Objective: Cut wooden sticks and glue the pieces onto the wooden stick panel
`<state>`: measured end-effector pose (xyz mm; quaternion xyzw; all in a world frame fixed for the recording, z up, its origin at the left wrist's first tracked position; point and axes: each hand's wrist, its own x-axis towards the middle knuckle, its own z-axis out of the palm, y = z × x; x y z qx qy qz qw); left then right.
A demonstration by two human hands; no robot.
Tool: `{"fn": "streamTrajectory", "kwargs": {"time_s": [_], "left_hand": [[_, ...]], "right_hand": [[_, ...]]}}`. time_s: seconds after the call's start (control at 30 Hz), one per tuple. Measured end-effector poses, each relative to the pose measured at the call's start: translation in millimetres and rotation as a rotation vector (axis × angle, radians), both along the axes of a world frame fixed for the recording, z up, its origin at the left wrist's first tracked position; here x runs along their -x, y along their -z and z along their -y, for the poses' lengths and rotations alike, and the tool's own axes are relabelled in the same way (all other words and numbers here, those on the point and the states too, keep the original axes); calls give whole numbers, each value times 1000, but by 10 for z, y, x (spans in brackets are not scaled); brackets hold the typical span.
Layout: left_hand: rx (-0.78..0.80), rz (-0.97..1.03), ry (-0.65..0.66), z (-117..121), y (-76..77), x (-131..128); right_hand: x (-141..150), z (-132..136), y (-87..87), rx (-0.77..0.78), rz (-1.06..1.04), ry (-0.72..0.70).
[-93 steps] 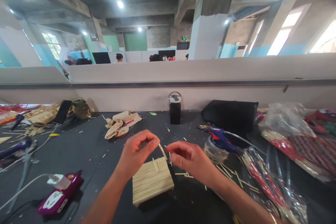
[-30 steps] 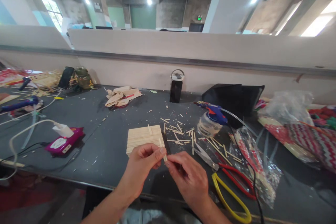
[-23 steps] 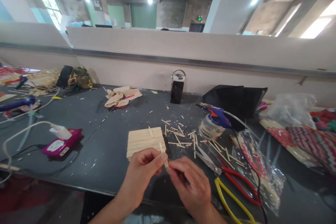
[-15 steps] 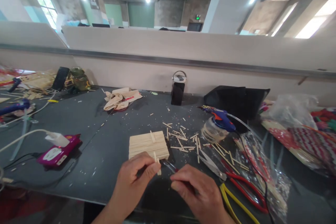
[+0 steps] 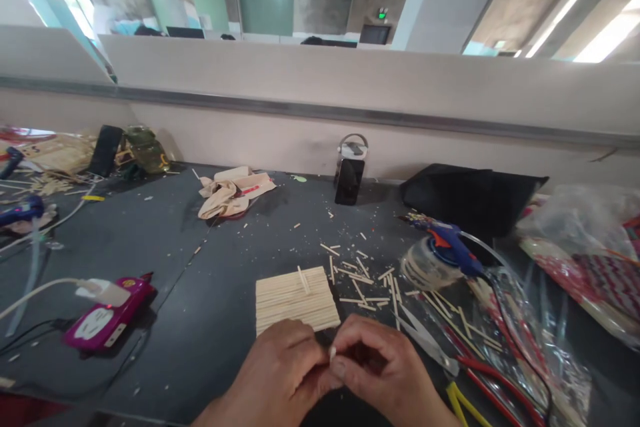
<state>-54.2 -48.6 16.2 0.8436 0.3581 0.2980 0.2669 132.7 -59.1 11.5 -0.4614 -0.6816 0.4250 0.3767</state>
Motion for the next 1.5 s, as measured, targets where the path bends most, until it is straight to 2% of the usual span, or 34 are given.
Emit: {"fn": "streamTrajectory", "kwargs": {"time_s": [0.1, 0.2, 0.33, 0.47, 0.57, 0.67, 0.8, 0.87, 0.93, 1.0, 1.1, 1.2, 1.33, 1.5], "left_hand": [[88, -35, -42, -218, 30, 130], [40, -123, -275, -512, 160, 279], [-18, -248, -240, -774, 291, 336], [-9, -269, -171, -807, 298, 234], [2, -298, -188, -819, 286, 182], [-1, -394, -325, -916, 271, 264], [-33, -465, -621, -1134, 215, 602], [-41, -482, -693, -1193, 158, 750], [-58, -464, -679, -1171, 80, 787], [-46, -314, -567, -1073, -7, 693], [133, -47, -323, -876, -112, 422], [306, 87, -212, -748, -152, 225], [431, 218, -232, -719, -126, 213], [392, 204, -334, -684, 2, 346]], "right_hand": [[-93, -59, 58, 96, -54, 101], [-201, -124, 112, 145, -99, 253], [-287, -165, 149, 200, -78, 359], [-311, -166, 138, 211, -58, 356], [-311, -177, 87, 202, -52, 365], [-316, -222, -12, 167, -27, 361], [-318, -359, -174, 85, 54, 288], [-286, -462, -238, 62, 81, 264], [-219, -579, -283, 45, 89, 247], [-121, -695, -310, 26, 94, 242], [52, -830, -326, -18, 84, 220], [217, -895, -326, -55, 36, 139], [403, -907, -300, -99, 34, 34], [479, -844, -348, -164, 96, -14]]}}
